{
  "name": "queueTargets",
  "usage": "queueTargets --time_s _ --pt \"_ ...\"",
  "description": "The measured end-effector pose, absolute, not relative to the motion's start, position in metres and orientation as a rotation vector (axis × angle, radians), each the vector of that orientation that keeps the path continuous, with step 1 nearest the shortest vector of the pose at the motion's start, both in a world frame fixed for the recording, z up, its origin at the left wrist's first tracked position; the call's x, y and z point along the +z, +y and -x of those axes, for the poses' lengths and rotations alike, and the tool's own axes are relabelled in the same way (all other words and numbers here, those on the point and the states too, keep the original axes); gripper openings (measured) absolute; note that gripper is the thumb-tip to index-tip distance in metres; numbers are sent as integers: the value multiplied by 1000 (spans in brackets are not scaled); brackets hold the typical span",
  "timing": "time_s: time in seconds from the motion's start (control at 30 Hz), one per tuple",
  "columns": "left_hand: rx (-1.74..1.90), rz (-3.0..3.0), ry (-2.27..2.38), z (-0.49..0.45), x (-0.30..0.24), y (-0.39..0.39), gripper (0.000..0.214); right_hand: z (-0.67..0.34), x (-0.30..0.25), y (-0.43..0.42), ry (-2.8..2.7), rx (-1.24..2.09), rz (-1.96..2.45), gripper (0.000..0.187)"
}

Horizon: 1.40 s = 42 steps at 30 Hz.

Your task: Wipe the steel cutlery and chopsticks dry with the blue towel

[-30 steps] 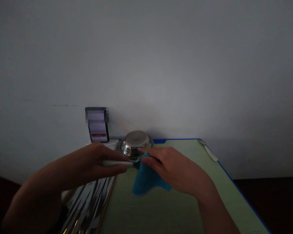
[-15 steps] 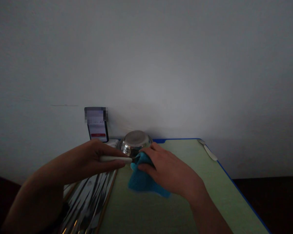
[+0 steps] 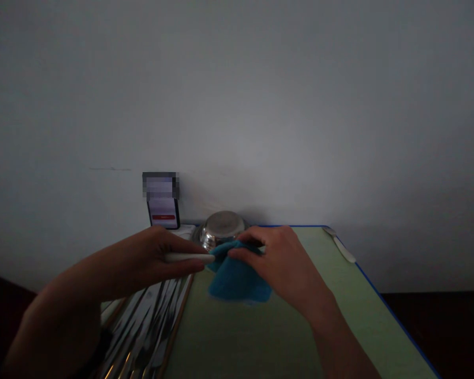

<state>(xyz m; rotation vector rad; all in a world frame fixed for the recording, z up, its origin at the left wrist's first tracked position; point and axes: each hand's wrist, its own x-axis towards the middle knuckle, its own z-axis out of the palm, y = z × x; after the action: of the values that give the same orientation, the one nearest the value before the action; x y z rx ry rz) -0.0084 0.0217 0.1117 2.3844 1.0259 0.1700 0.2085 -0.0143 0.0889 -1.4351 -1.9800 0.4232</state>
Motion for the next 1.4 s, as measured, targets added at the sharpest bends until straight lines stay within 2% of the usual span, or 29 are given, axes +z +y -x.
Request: queueTargets --time_s 0.17,0.43,0.67,0.83,1.2,1.4 --pt "165 -2426 1039 12 110 23 36 -219 89 -13 -2015 460 1469 23" --pt "218 -2565 972 9 112 23 35 -188 93 -12 -2117 388 1392 23" --pt "354 -2537 925 4 116 21 37 -199 91 -15 -2331 604 1204 37" --pt "424 -2418 977 1 115 19 36 -202 88 -13 -2106 464 1411 25" --pt "711 -2350 920 -5 122 10 30 -209 107 -23 -1978 535 1265 30" --pt "818 -2337 915 -3 131 -1 20 -224 118 -32 -2045 609 1130 19"
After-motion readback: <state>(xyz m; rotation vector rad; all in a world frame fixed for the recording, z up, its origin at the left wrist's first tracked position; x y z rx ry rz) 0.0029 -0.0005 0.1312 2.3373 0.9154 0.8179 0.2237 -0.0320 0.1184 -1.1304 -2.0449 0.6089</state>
